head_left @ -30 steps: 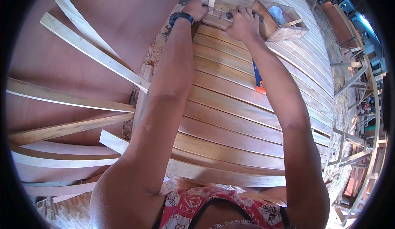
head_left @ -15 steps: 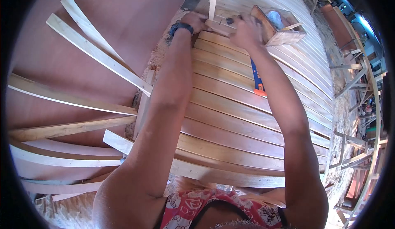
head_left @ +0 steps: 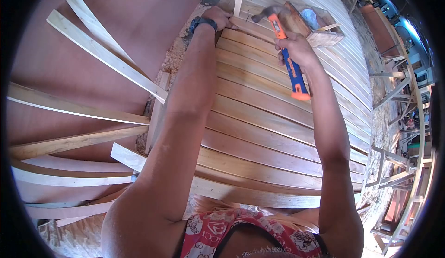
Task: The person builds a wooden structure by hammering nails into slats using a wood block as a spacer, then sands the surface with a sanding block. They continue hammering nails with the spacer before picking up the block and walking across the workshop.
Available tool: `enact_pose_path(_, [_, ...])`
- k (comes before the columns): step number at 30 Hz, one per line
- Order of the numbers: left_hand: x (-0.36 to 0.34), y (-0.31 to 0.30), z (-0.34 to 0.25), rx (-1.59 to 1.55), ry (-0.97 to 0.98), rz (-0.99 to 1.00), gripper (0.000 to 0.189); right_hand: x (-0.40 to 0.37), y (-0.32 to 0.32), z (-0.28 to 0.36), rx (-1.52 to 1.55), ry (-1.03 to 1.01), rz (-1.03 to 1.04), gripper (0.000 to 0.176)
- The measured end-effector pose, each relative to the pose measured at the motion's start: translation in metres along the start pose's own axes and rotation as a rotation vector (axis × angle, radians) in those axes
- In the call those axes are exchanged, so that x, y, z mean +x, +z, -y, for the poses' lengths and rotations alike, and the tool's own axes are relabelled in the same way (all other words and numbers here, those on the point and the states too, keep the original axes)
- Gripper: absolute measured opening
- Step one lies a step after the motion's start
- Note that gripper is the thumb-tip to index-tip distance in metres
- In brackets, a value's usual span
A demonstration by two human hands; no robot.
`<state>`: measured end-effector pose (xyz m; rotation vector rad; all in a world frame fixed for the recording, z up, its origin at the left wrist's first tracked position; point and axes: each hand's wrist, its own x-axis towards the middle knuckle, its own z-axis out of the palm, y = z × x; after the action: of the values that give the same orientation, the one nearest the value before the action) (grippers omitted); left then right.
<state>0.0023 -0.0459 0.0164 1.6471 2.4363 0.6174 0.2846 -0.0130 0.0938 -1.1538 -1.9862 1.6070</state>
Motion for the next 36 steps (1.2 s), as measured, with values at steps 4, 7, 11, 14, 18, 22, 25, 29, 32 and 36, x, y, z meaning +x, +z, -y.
enact_pose_path(4, [0.019,0.015,0.018,-0.063,0.045,0.074,0.061,-0.013,0.003,0.015,-0.338,-0.269,-0.081,0.048])
enact_pose_path(7, [0.016,0.013,0.017,-0.080,0.061,0.149,0.062,-0.013,0.008,0.024,-0.469,-0.361,-0.146,0.058])
enact_pose_path(11, [0.015,0.009,0.012,0.059,0.106,0.134,0.063,-0.006,0.005,0.028,-0.561,-0.328,-0.077,0.056])
enact_pose_path(14, [0.006,0.003,0.009,0.026,0.102,0.051,0.064,-0.010,0.000,0.039,-0.583,-0.483,-0.160,0.054])
enact_pose_path(18, [0.016,0.014,0.018,0.001,0.112,0.072,0.062,-0.036,0.008,0.061,-0.319,-0.764,-0.442,0.052])
enact_pose_path(22, [0.018,0.009,0.016,0.003,0.088,0.140,0.064,0.019,0.008,-0.002,-0.650,-1.235,-0.508,0.042])
enact_pose_path(25, [0.018,0.006,0.012,0.070,0.122,0.109,0.064,-0.016,0.008,0.028,-0.545,-0.311,-0.090,0.045])
enact_pose_path(29, [0.011,0.005,0.013,0.026,0.083,0.148,0.064,-0.033,0.017,0.043,-0.534,-0.611,-0.368,0.051])
enact_pose_path(32, [0.007,0.005,0.010,0.091,0.061,0.087,0.064,-0.019,0.028,0.013,-0.326,-0.988,-0.560,0.055])
enact_pose_path(36, [0.028,0.012,0.022,0.046,0.181,0.106,0.068,0.000,0.022,-0.001,-0.687,-0.516,-0.240,0.048])
